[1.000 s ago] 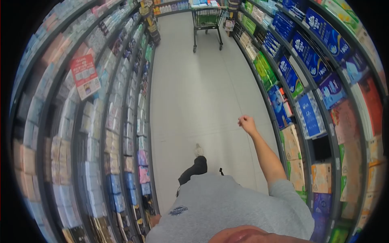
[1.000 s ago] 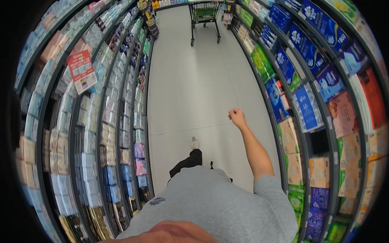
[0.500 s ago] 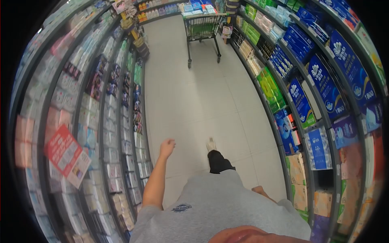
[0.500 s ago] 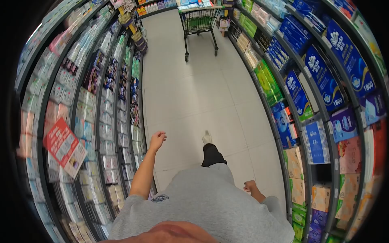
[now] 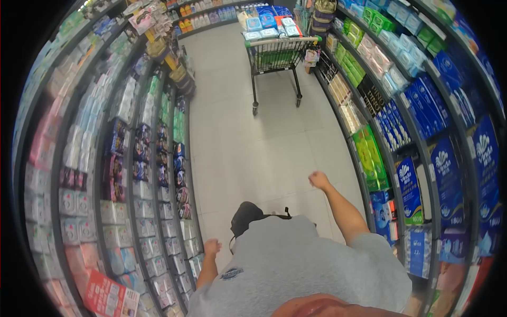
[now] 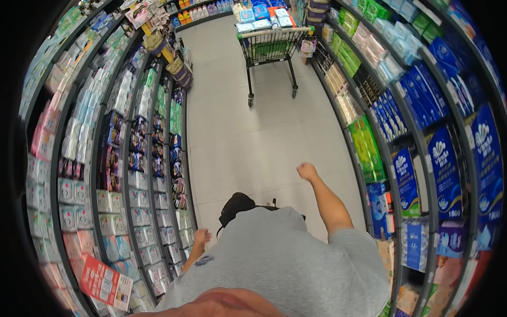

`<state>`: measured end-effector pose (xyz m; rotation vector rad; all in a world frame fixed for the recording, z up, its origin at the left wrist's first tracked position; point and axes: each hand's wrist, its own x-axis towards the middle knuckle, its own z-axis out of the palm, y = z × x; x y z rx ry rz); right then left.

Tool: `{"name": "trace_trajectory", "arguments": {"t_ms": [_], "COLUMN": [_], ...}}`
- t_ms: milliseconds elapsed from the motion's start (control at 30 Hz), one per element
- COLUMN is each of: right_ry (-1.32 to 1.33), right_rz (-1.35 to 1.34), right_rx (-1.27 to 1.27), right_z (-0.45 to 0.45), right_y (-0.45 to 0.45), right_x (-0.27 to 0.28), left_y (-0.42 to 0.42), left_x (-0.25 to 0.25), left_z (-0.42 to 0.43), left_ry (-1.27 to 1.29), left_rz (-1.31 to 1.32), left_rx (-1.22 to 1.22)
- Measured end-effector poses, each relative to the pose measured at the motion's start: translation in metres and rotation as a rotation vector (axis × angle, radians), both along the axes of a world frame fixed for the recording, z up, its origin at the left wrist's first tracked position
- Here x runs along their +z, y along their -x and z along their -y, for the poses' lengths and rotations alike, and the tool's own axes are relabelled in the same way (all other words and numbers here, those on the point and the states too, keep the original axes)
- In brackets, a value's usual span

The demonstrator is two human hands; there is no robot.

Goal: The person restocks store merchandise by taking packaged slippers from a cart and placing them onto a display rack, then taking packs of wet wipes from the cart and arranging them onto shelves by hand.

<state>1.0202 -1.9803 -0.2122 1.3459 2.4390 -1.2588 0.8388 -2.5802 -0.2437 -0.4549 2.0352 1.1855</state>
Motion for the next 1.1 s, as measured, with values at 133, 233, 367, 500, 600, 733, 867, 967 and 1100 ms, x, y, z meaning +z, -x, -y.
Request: {"name": "trace_trajectory", "arguments": {"t_ms": [133, 233, 367, 500, 600, 733, 867, 967, 1100], "right_ry": [0.141, 0.198, 0.275, 0.511, 0.466, 0.533, 0.460, 0.356, 0.209], "right_rz": [-0.348, -0.431, -0.062, 0.276, 0.142, 0.055, -0.125, -0.330, -0.672], "right_rx": [-0.159, -0.218, -0.220, -0.475, -0.818, -1.006, -0.895, -0.757, -0.541], "right_z": [-0.074, -0.099, -0.107, -0.128, -0.139, -0.182, -0.282, -0.394, -0.531], "right_y": [0.137, 0.189, 0.175, 0.128, 0.108, 0.130, 0.186, 0.258, 0.387], "right_x": [0.058, 0.050, -0.017, -0.043, -0.010, 0.010, 0.014, 0.038, 0.114], "left_y": [0.030, 0.077, 0.218, 0.430, 0.536, 0.615, 0.654, 0.654, 0.689], "left_x": [-0.026, -0.063, -0.099, -0.106, 0.000, 0.075, 0.118, 0.183, 0.221], "left_z": [0.011, -0.017, -0.137, -0.310, -0.474, -0.654, -0.796, -0.879, -0.976], "left_ry": [0.171, 0.369, 0.247, 0.163, 0.327, -0.038, -0.187, -0.167, -0.246], "left_rz": [0.116, -0.106, -0.475, -0.203, -0.400, -0.565, -0.845, -0.932, -1.057], "left_rx": [-0.168, -0.973, -1.465, -1.169, -0.987, -0.756, -0.775, -0.766, -0.774]}}
